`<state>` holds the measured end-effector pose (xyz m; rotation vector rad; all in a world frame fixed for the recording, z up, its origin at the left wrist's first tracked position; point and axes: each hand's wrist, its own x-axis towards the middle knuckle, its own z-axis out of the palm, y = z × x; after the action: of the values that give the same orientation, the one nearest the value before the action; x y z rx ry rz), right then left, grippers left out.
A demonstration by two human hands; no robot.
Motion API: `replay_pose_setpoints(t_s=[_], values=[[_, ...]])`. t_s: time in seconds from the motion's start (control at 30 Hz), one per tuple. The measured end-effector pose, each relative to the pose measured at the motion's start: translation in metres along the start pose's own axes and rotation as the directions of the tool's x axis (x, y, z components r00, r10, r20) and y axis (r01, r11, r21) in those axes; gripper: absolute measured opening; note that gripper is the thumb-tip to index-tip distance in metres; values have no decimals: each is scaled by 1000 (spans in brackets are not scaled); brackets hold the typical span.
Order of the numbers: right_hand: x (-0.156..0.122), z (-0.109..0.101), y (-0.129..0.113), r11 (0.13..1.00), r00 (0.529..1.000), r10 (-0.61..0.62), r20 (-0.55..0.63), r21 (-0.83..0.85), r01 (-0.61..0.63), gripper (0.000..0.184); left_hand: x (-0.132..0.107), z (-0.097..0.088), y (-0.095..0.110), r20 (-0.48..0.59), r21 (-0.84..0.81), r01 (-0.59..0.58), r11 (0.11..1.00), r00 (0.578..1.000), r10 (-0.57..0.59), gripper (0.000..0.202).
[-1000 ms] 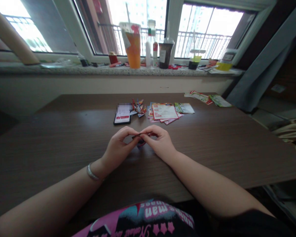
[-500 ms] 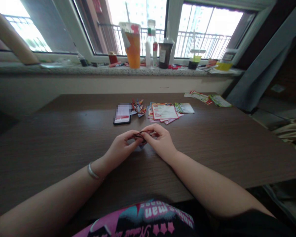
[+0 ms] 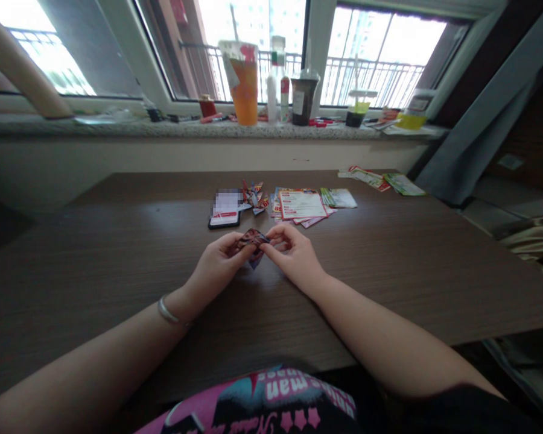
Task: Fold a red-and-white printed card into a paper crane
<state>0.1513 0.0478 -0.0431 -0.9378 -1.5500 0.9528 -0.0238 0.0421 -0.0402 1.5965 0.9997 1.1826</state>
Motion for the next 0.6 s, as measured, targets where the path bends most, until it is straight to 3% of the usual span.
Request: replay_pose_setpoints(t_s=[0.43, 0.6], values=[[0, 3, -2, 995, 995, 97, -32, 14, -97, 28, 2, 3, 6, 14, -114, 62, 991, 998, -61, 25], [0, 2, -3, 994, 996, 87, -31, -58, -89, 24, 1, 2, 6, 33, -110, 56, 992, 998, -53, 22]])
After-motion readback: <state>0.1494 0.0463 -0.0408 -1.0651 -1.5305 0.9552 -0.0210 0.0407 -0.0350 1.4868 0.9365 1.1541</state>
